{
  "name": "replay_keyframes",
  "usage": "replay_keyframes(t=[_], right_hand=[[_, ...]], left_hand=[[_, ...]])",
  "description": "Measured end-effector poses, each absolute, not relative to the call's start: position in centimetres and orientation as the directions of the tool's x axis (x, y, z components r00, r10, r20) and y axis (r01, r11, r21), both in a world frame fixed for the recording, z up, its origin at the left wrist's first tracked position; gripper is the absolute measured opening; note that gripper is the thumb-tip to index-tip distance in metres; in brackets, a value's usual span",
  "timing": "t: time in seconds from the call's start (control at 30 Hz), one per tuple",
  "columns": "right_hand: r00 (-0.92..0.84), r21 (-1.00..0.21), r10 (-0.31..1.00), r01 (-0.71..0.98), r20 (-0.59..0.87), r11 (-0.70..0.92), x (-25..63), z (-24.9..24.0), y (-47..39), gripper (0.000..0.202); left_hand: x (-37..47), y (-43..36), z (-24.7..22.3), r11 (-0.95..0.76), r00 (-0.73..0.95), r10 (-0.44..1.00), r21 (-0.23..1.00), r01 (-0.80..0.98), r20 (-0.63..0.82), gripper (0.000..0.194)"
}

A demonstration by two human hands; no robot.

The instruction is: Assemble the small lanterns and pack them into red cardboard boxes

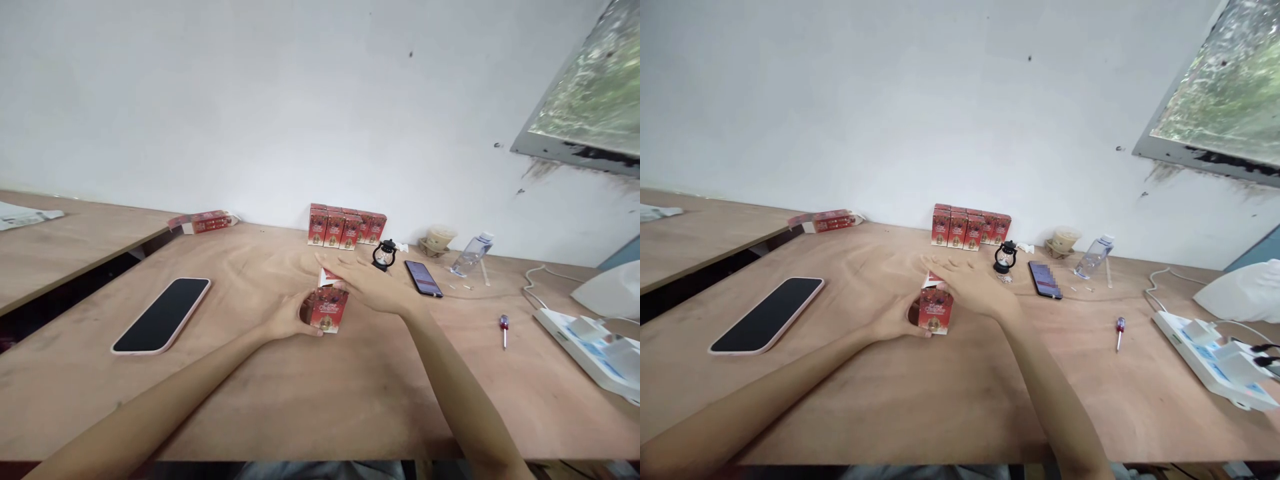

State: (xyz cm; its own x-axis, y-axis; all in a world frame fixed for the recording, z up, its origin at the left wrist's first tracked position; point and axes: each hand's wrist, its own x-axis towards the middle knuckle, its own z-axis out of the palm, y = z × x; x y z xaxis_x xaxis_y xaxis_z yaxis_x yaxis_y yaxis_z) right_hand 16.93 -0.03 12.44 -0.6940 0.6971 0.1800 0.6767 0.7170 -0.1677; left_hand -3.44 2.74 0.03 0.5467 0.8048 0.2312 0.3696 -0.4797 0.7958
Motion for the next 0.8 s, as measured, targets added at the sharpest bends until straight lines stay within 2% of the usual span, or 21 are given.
replay_keyframes(t=[0.13,0.33,0.63,0.8], right_hand=[[-0.67,-0.202,0.699,0.67,0.251,0.715,16.5,12.5,0.8,0.044],[-0.67,-0.151,0.703,0.689,0.239,0.708,15.5,11.2,1.2,0.042],[-0.601,-0.227,0.733,0.702,0.32,0.675,15.4,11.7,0.9,0.039],[-0.614,-0.227,0.73,0.697,0.301,0.68,15.3,11.8,0.9,0.039]], left_hand=[[-3.5,2.9,-0.1,-0.459,0.538,0.817,0.797,0.392,0.207,0.076],[-3.4,3.0,-0.5,-0.449,0.525,0.82,0.823,0.347,0.226,0.08],[-3.5,3.0,-0.2,-0.459,0.529,0.816,0.818,0.347,0.233,0.077],[-3.4,3.1,-0.5,-0.464,0.532,0.81,0.825,0.324,0.247,0.08]])
